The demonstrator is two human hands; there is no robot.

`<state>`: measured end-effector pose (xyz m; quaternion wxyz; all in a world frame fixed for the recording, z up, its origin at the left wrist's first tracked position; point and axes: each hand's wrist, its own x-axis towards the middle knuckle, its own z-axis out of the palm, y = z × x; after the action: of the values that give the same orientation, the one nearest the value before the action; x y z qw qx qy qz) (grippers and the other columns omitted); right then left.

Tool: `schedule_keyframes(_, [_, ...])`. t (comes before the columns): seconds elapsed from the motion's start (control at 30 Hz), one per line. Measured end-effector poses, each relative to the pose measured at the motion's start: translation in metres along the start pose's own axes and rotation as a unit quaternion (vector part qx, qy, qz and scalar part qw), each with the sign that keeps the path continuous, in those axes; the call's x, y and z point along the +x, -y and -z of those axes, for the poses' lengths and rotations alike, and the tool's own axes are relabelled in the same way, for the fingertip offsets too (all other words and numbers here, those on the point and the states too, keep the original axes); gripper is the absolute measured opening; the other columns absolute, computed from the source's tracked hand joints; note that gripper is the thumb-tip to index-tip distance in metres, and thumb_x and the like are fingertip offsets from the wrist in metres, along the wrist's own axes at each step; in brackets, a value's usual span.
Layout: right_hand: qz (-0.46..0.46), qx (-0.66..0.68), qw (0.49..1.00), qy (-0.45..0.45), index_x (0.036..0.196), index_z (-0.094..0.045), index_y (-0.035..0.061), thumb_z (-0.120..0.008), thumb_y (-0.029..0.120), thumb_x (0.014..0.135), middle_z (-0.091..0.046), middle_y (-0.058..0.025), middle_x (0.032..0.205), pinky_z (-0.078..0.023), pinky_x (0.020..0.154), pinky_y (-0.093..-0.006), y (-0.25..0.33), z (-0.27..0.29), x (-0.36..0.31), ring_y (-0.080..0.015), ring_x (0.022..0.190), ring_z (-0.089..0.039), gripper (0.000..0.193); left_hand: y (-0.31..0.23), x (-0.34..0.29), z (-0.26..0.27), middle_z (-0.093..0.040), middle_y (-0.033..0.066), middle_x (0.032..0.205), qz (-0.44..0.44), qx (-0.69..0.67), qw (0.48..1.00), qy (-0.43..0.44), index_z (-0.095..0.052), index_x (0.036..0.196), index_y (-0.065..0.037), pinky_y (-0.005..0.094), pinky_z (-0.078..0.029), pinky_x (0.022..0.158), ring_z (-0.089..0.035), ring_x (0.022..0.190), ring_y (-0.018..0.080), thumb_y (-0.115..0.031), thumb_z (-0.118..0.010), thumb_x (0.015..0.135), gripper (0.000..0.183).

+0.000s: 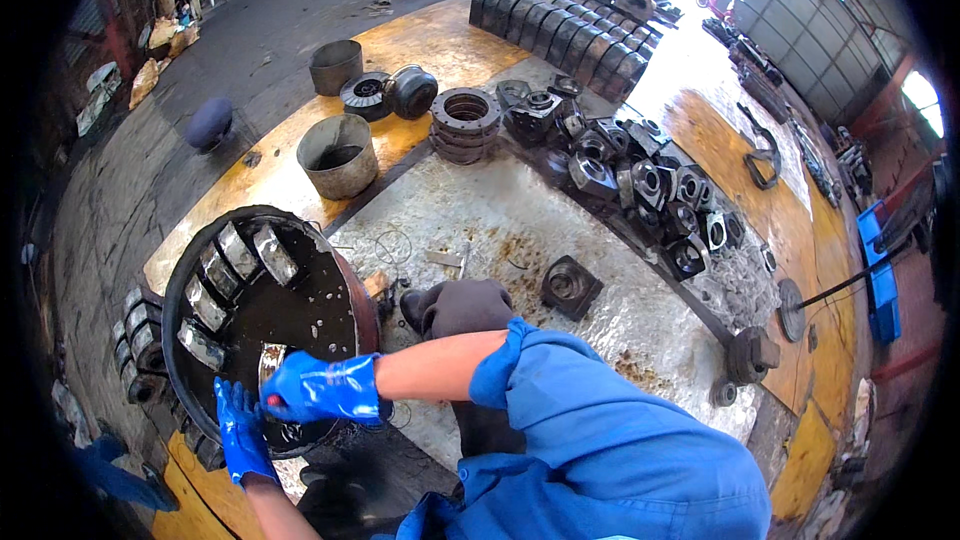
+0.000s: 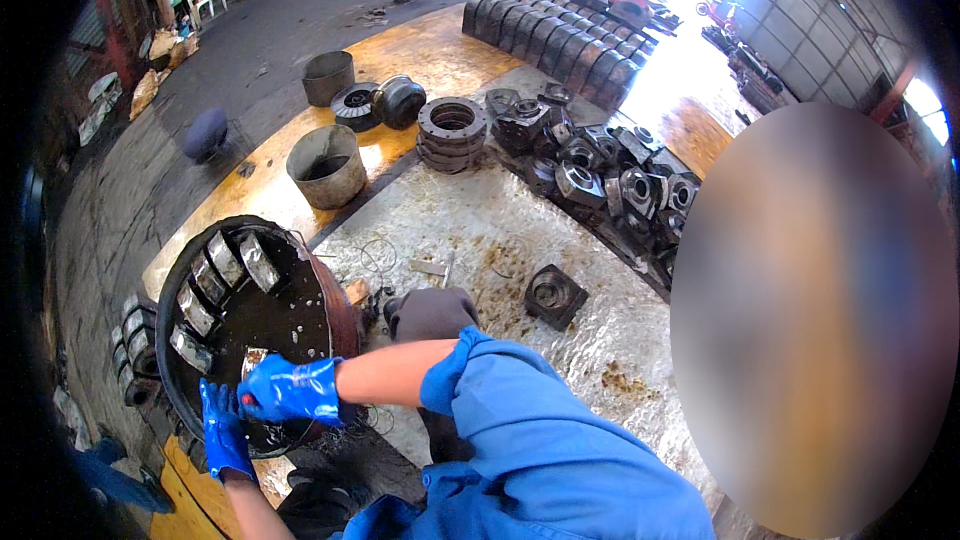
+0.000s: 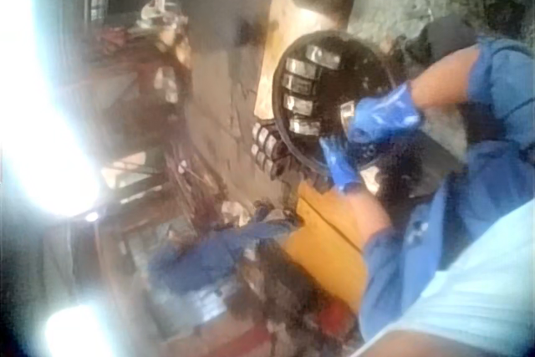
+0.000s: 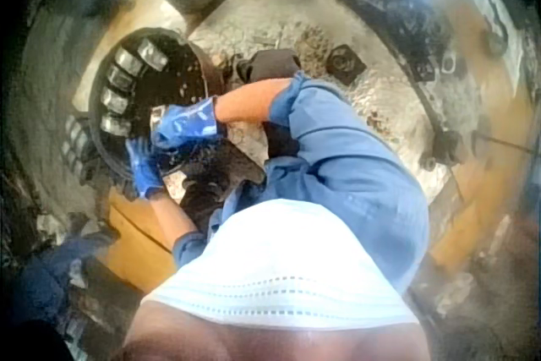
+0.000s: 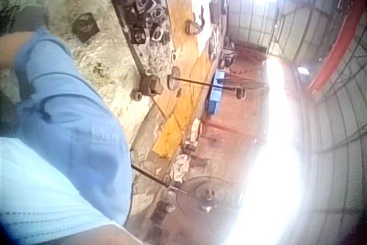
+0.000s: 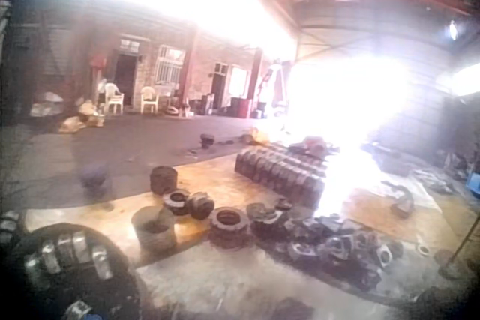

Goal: The person cleans metal industrial components by dipping them into a basin of dark liquid and scrubbing them with a brush. The person handles the components one at a time, turning them over to scrub different sides before placing them back into the basin or on the workbench.

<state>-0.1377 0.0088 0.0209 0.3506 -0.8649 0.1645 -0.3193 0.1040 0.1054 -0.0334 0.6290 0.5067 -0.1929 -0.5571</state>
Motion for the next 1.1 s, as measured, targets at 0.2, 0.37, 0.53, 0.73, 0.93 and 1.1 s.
schedule_keyframes(0.2, [-0.098,-0.074,0.991,-0.049,0.091,-0.072,0.0154,-0.07,0.029,0.084,-0.071,-0.0156,0.079,-0.055,0.067,-0.0511,-0.033,0.025,0.036,-0.0412,0.076,-0.069,0.016,0.021,0.048,0.052,-0.042,0.02,0.156,-0.012,0.347,0.938,-0.021,-0.031,0.159,-0.004,0.0411,-0.036,0.116,-0.044,0.141,0.0305,-0.037,-0.057,0.104,0.069])
schedule_keyframes(0.37, [-0.208,-0.063,0.969,-0.114,0.088,-0.073,0.0164,-0.071,0.033,0.081,-0.072,-0.0133,0.081,-0.055,0.069,-0.0506,-0.064,0.037,0.024,-0.0389,0.079,-0.07,0.018,0.027,0.007,-0.053,-0.055,0.0192,0.146,-0.044,0.583,0.81,-0.034,-0.033,0.156,0.0,0.0403,-0.046,0.108,-0.055,0.13,0.0303,-0.026,-0.083,0.085,0.091])
schedule_keyframes(0.53, [-0.217,-0.04,0.97,-0.1,0.086,-0.073,0.015,-0.07,0.034,0.083,-0.071,-0.0144,0.081,-0.055,0.069,-0.0515,-0.046,0.042,0.023,-0.0405,0.078,-0.068,0.02,0.026,0.007,-0.06,-0.054,0.021,0.145,-0.021,0.535,0.844,-0.04,-0.028,0.16,-0.005,0.0409,-0.046,0.109,-0.055,0.128,0.0301,-0.012,-0.087,0.073,0.105])
schedule_keyframes(0.73, [-0.24,0.002,0.966,-0.091,0.088,-0.073,0.0117,-0.068,0.033,0.086,-0.07,-0.02,0.082,-0.055,0.072,-0.0513,-0.042,0.042,0.025,-0.044,0.08,-0.067,0.022,0.06,0.036,0.003,-0.058,0.0226,0.141,-0.135,0.523,0.841,-0.004,-0.033,0.156,-0.006,0.0426,-0.048,0.107,-0.06,0.126,0.0318,-0.017,-0.085,0.074,0.097])
schedule_keyframes(0.93, [-0.299,0.184,0.936,-0.03,0.084,-0.075,0.0059,-0.067,0.036,0.09,-0.07,-0.0124,0.072,-0.054,0.07,-0.0421,-0.054,0.071,0.016,-0.0234,0.067,-0.065,0.032,0.034,0.044,-0.018,-0.059,0.0185,0.142,-0.116,0.453,0.884,0.025,-0.042,0.152,-0.002,0.0393,-0.045,0.11,-0.058,0.128,0.0271,-0.018,-0.086,0.073,0.091])
schedule_keyframes(1.1, [-0.473,0.218,0.853,0.037,0.092,-0.074,0.0036,-0.07,0.04,0.089,-0.071,-0.0054,0.078,-0.052,0.064,-0.0309,-0.034,0.071,0.027,-0.0137,0.069,-0.065,0.037,0.014,0.052,0.019,-0.065,0.0092,0.133,-0.078,0.47,0.877,0.058,-0.054,0.143,-0.002,0.0362,-0.043,0.109,-0.059,0.121,0.022,-0.025,-0.085,0.076,0.077])
